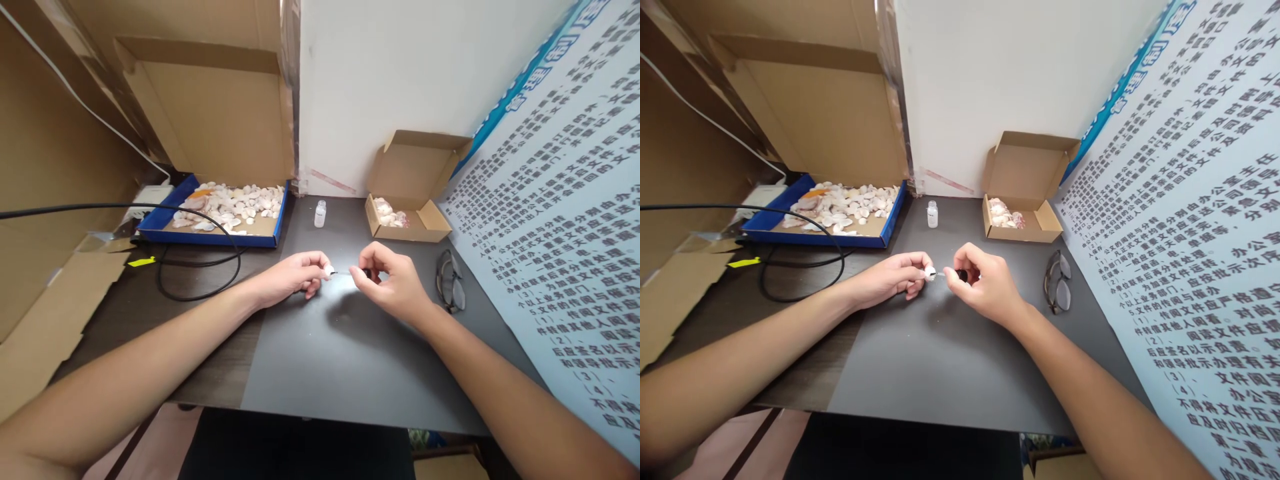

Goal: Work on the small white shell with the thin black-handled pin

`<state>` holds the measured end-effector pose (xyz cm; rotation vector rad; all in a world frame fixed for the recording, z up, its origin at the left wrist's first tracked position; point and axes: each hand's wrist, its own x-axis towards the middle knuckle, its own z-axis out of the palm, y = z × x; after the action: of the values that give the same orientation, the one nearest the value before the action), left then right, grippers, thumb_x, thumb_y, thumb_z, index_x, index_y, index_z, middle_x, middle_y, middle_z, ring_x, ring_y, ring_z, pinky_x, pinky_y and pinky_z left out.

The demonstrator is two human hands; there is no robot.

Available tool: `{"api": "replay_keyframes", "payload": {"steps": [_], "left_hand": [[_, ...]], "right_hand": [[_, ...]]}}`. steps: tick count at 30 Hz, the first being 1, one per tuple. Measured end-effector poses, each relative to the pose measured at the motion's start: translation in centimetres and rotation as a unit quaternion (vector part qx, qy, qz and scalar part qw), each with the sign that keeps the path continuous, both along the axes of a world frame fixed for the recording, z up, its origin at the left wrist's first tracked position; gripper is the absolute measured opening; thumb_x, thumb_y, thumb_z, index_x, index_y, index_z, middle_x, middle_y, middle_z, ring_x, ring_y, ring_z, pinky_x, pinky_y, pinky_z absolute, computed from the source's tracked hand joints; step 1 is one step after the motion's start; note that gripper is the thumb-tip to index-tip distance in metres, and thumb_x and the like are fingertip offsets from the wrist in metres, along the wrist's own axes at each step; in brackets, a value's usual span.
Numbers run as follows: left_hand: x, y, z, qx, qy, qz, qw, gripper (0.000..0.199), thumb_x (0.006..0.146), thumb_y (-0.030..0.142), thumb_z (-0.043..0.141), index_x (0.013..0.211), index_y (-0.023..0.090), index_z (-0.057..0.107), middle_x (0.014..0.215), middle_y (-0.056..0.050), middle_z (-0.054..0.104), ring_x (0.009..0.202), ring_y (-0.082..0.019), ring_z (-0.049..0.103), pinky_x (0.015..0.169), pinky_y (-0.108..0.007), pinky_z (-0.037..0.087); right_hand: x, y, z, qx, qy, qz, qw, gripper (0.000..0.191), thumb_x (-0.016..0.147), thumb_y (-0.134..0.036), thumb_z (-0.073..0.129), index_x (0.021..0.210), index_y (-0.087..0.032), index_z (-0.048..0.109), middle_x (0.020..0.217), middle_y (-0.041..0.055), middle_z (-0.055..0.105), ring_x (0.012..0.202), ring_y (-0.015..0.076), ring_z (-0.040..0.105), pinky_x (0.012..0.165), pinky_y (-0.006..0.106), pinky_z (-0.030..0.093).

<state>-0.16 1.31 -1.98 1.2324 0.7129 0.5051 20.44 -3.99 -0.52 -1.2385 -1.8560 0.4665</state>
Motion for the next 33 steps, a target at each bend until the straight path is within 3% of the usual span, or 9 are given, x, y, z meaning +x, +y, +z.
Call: {"api": "replay_keyframes", "payload": {"steps": [6, 12, 17, 22, 28, 33], "left_hand": [[-0.03, 0.01, -0.05, 0.001, -0.002, -0.002, 1.0, 0.012, 0.074, 0.023, 0.065, 0.081, 0.017, 0.056, 0.063, 0.005, 0.047, 0.054, -0.008, 0.043, 0.052, -0.021, 0.036], [-0.05, -0.04, 0.05, 0.004, 0.004, -0.001, 1.0, 0.013, 0.075, 0.024, 0.065, 0.082, 0.017, 0.057, 0.065, 0.004, 0.048, 0.055, -0.008, 0.043, 0.052, -0.021, 0.037], [-0.04, 0.02, -0.04, 0.006, 0.002, -0.005, 1.0, 0.012, 0.075, 0.023, 0.065, 0.081, 0.018, 0.056, 0.062, 0.005, 0.046, 0.054, -0.009, 0.043, 0.052, -0.021, 0.037], [-0.05, 0.06, -0.1, 0.006, 0.006, -0.004, 1.0, 0.011, 0.076, 0.023, 0.065, 0.082, 0.017, 0.057, 0.065, 0.004, 0.048, 0.055, -0.008, 0.043, 0.052, -0.021, 0.037], [-0.07, 0.07, -0.17, 0.002, 0.004, -0.01, 1.0, 0.012, 0.076, 0.024, 0.065, 0.082, 0.018, 0.056, 0.062, 0.005, 0.046, 0.055, -0.008, 0.043, 0.052, -0.021, 0.036], [-0.07, 0.05, -0.15, 0.005, 0.007, -0.004, 1.0, 0.012, 0.076, 0.023, 0.064, 0.083, 0.018, 0.056, 0.066, 0.004, 0.048, 0.055, -0.008, 0.043, 0.053, -0.021, 0.036]], "right_hand": [[-0.03, -0.06, 0.05, -0.026, 0.06, 0.011, 0.998, 0.019, 0.083, -0.026, 0.06, 0.073, -0.023, 0.044, 0.056, -0.0067, 0.043, 0.048, 0.0094, 0.039, 0.048, 0.023, 0.035], [-0.12, -0.06, -0.07, 0.005, -0.031, -0.015, 0.999, 0.018, 0.078, -0.022, 0.062, 0.071, -0.022, 0.046, 0.054, -0.0071, 0.044, 0.048, 0.0089, 0.039, 0.049, 0.023, 0.035], [-0.22, -0.27, 0.01, 0.032, 0.009, 0.002, 0.999, 0.019, 0.081, -0.024, 0.061, 0.071, -0.023, 0.044, 0.056, -0.0067, 0.044, 0.046, 0.0088, 0.04, 0.047, 0.023, 0.036], [-0.15, -0.03, -0.04, 0.03, -0.048, -0.016, 0.998, 0.018, 0.079, -0.022, 0.062, 0.071, -0.022, 0.046, 0.054, -0.0071, 0.044, 0.047, 0.0087, 0.039, 0.048, 0.023, 0.035], [-0.17, -0.34, 0.21, 0.05, 0.009, 0.007, 0.999, 0.02, 0.08, -0.023, 0.062, 0.071, -0.023, 0.044, 0.056, -0.007, 0.044, 0.045, 0.0085, 0.04, 0.047, 0.023, 0.035], [-0.17, -0.1, 0.03, 0.031, -0.054, -0.016, 0.998, 0.018, 0.078, -0.02, 0.063, 0.072, -0.022, 0.046, 0.055, -0.0071, 0.045, 0.047, 0.0088, 0.04, 0.049, 0.023, 0.035]]}}
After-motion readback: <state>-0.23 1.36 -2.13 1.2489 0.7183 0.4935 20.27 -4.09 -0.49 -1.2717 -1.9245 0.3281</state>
